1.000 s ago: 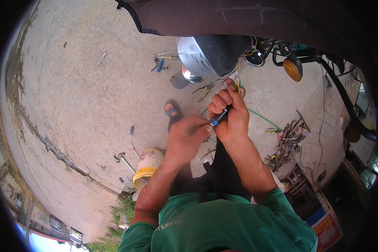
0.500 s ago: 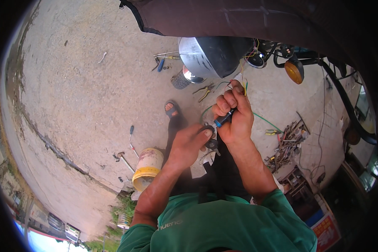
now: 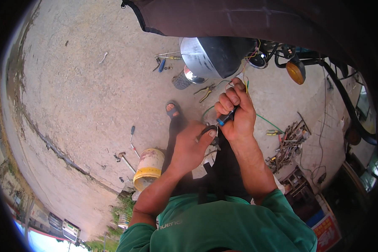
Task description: The person repairs the electrical wiring on the front of a motorcycle by hand and using pliers, stripping wires and connecting them to a new component.
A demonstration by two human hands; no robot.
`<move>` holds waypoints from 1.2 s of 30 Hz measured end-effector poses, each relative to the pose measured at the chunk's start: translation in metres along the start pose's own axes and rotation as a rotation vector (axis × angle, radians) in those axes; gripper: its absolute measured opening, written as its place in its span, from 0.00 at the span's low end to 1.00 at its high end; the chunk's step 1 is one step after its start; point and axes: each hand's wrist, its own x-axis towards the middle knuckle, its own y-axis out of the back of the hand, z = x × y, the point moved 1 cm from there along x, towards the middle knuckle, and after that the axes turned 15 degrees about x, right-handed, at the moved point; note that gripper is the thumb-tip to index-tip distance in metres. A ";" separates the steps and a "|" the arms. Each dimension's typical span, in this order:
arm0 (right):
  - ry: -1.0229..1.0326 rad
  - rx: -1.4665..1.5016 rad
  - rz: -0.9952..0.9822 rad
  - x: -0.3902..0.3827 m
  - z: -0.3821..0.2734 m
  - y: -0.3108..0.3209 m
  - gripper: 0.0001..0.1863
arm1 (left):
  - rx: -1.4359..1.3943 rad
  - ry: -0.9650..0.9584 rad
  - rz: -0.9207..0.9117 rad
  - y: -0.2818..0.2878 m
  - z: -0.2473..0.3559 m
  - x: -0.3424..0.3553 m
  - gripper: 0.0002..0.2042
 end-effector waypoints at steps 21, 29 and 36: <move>0.004 0.104 -0.081 0.031 -0.055 0.011 0.04 | -0.403 0.416 -0.434 0.004 -0.023 -0.008 0.06; -0.123 0.324 0.086 0.011 -0.025 0.017 0.05 | -0.738 0.271 -0.063 0.005 0.008 0.004 0.11; -0.212 0.534 0.156 0.015 -0.021 0.015 0.05 | -0.665 0.242 -0.085 0.007 0.020 0.004 0.10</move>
